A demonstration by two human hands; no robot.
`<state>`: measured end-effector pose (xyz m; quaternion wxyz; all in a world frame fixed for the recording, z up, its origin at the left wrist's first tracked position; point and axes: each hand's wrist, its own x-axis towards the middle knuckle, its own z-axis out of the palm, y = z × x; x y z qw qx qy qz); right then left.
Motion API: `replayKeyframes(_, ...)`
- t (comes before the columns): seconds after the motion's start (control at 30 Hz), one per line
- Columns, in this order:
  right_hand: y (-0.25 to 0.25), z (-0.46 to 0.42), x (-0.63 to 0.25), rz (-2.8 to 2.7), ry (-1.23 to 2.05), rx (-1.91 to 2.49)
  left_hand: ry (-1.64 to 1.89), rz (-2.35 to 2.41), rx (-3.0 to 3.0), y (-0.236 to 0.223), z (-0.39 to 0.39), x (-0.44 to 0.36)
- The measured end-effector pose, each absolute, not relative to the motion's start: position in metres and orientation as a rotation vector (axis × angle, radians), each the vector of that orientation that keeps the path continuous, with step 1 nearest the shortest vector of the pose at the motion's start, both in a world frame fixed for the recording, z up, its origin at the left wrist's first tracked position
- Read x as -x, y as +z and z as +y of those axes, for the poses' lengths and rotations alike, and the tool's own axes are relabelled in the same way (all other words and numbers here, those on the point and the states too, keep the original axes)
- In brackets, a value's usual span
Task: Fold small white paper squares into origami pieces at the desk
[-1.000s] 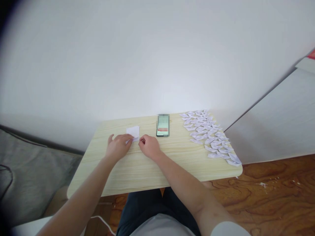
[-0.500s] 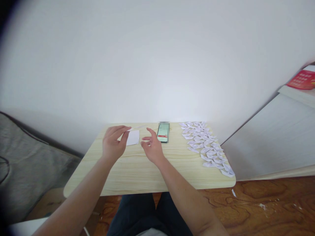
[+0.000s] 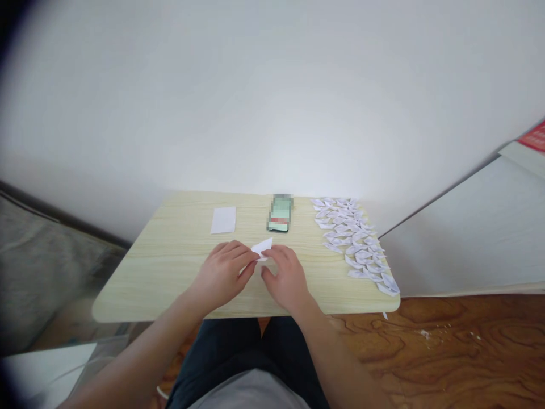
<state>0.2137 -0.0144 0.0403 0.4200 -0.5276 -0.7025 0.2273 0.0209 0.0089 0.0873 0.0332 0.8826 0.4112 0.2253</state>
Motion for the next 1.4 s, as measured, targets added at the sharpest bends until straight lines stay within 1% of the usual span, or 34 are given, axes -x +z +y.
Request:
replayKeyframes(0.1,0.019,-0.039,-0.217,-1.886,0.407,1.390,0.496,1.256,-2.676,0.060,-0.012,-0.020)
replayKeyframes(0.17,0.012,-0.049,-0.218,-1.924,0.410,1.397,0.428,1.237,-2.627,0.045,-0.023,-0.022)
replayKeyframes(0.23,0.010,-0.053,-0.220,-1.974,0.490,1.368,0.449,1.243,-2.560,0.033,-0.031,-0.024)
replayKeyframes(0.37,0.010,-0.050,-0.229,-2.085,0.602,1.328,0.631,1.247,-2.396,0.018,-0.043,-0.026)
replayKeyframes(0.5,0.014,-0.044,-0.234,-2.154,0.633,1.345,0.731,1.252,-2.314,0.016,-0.041,-0.011)
replayKeyframes(0.67,0.022,-0.034,-0.230,-2.194,0.678,1.418,0.750,1.330,-2.289,0.010,-0.030,0.010)
replayKeyframes(0.93,0.015,-0.007,-0.215,-2.125,0.632,1.518,0.768,1.326,-2.246,0.001,-0.022,0.015)
replayKeyframes(1.2,0.008,-0.003,-0.208,-2.133,0.583,1.606,0.801,1.345,-2.210,-0.004,-0.022,0.018)
replayKeyframes(1.4,0.006,0.000,-0.208,-2.165,0.578,1.620,0.905,1.415,-2.104,-0.003,-0.018,0.019)
